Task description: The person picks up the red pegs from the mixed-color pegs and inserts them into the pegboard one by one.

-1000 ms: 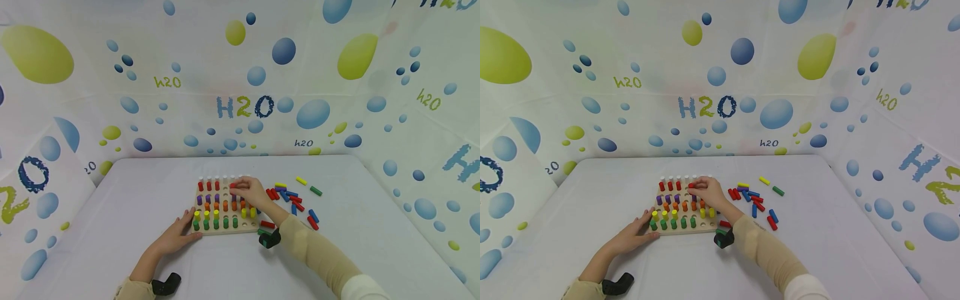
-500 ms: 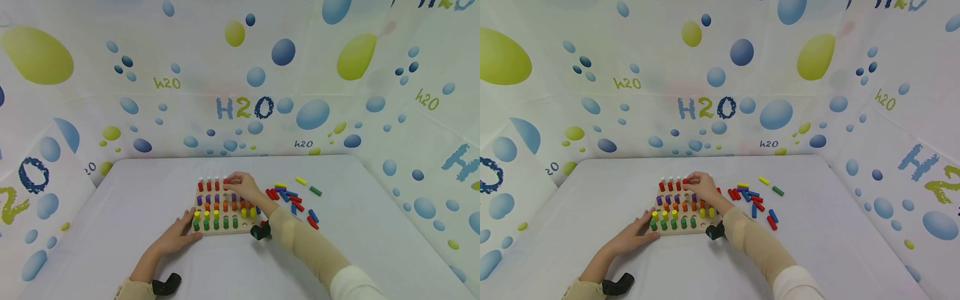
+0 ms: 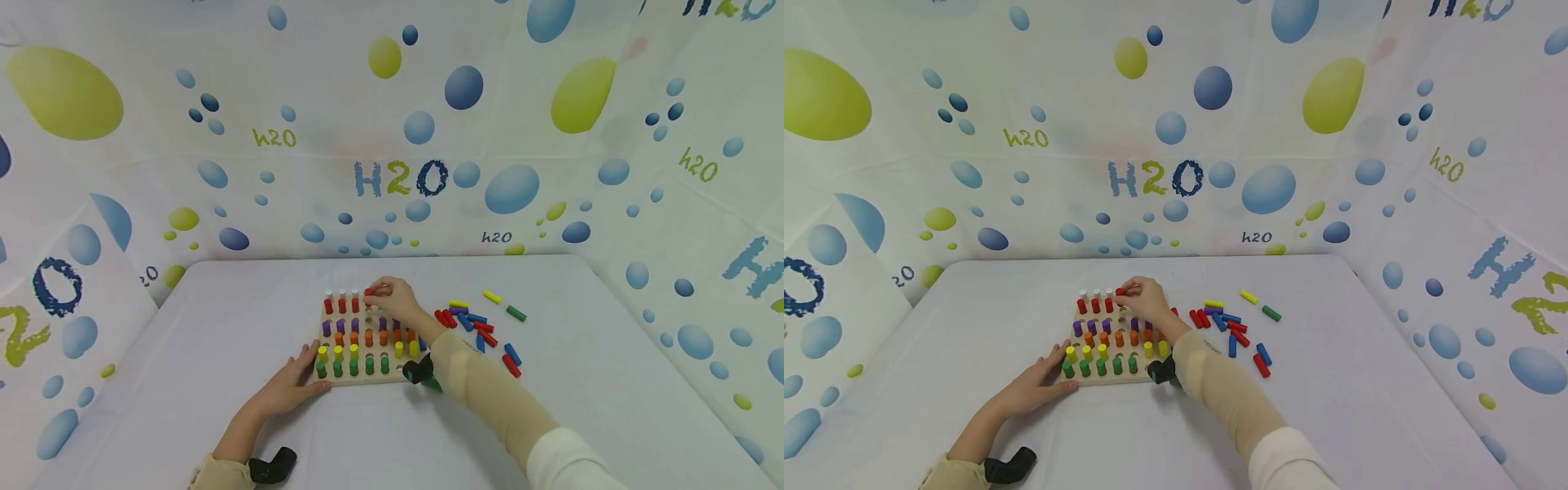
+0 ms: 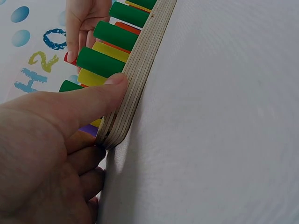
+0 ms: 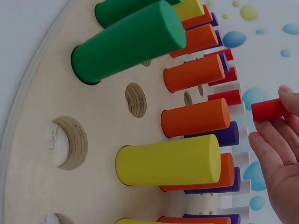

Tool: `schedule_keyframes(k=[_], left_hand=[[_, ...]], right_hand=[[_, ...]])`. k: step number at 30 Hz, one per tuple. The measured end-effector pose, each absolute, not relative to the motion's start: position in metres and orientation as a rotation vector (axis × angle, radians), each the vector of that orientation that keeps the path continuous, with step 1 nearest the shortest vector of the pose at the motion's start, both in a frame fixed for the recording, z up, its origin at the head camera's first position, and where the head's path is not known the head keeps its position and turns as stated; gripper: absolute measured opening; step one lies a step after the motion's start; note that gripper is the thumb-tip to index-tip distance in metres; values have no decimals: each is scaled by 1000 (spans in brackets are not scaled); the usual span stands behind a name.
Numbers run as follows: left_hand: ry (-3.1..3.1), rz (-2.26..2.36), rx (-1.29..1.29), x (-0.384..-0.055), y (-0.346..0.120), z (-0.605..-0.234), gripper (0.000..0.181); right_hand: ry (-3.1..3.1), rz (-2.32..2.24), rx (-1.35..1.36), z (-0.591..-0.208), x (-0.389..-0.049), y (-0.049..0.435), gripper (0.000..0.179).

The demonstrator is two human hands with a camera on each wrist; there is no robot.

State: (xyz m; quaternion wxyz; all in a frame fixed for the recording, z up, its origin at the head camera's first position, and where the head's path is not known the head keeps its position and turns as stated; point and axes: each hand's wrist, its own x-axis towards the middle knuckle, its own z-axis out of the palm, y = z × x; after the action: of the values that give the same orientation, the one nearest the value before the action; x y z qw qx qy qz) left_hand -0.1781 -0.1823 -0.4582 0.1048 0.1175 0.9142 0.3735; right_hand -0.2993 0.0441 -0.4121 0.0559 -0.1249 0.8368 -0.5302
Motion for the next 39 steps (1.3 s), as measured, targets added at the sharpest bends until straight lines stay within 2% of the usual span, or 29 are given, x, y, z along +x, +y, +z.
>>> schedule_keyframes(k=[26, 39], left_hand=[[2689, 1092, 336, -177, -182, -460, 89], [2696, 1096, 333, -179, -183, -460, 88]], right_hand=[[2584, -1522, -197, -423, -309, 37, 18], [2638, -1461, -268, -426, -308, 35, 15]])
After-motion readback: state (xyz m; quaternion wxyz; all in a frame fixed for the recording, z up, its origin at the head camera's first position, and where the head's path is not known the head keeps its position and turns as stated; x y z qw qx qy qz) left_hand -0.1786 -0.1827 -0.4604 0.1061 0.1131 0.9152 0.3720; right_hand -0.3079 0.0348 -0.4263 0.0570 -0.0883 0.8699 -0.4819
